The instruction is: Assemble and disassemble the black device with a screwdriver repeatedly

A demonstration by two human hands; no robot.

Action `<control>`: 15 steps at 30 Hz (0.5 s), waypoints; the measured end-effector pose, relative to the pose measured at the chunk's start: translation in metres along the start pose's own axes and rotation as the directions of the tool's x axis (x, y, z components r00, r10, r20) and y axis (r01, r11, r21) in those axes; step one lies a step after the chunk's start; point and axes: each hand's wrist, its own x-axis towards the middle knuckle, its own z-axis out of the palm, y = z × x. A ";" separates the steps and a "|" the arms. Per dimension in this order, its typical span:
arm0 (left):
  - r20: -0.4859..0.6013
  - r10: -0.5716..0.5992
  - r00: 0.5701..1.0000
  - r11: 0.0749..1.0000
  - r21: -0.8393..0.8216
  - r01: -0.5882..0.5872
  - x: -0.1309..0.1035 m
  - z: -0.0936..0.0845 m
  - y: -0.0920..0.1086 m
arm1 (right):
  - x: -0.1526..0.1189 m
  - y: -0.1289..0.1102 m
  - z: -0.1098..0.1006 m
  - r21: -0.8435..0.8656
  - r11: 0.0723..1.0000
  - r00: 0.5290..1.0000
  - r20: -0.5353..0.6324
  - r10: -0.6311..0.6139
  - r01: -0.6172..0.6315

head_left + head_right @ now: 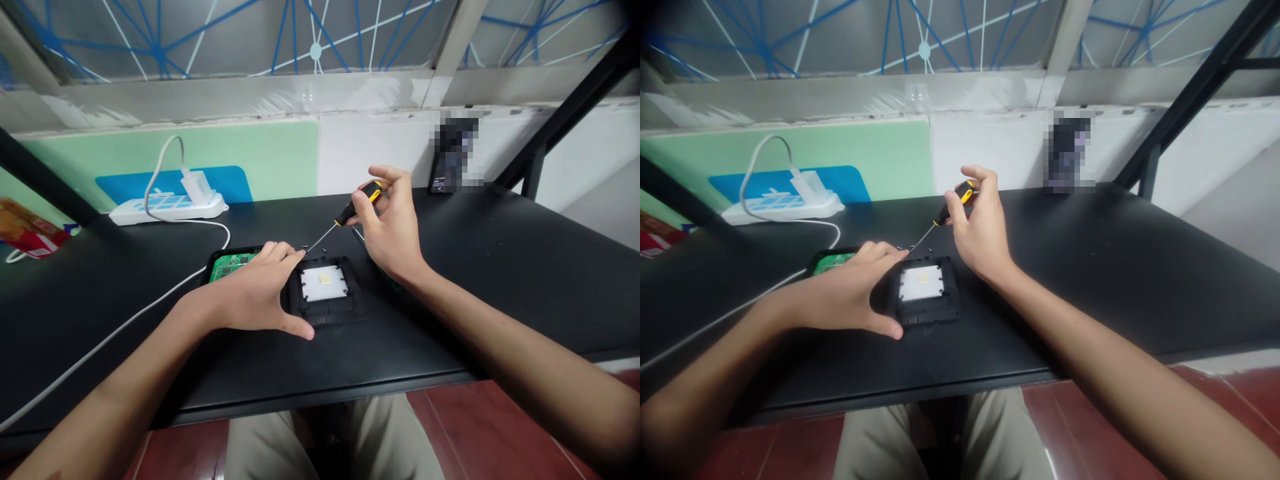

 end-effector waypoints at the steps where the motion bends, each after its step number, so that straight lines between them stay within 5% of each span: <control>1: -0.003 0.000 1.000 1.000 0.002 0.000 0.000 0.001 0.000 | 0.000 0.000 0.000 0.003 1.000 1.000 -0.004 0.009 -0.009; 15: 0.057 -0.060 0.997 0.998 0.008 0.059 0.000 -0.002 0.002 | 0.006 0.015 -0.002 -0.028 0.987 0.987 0.031 0.159 -0.158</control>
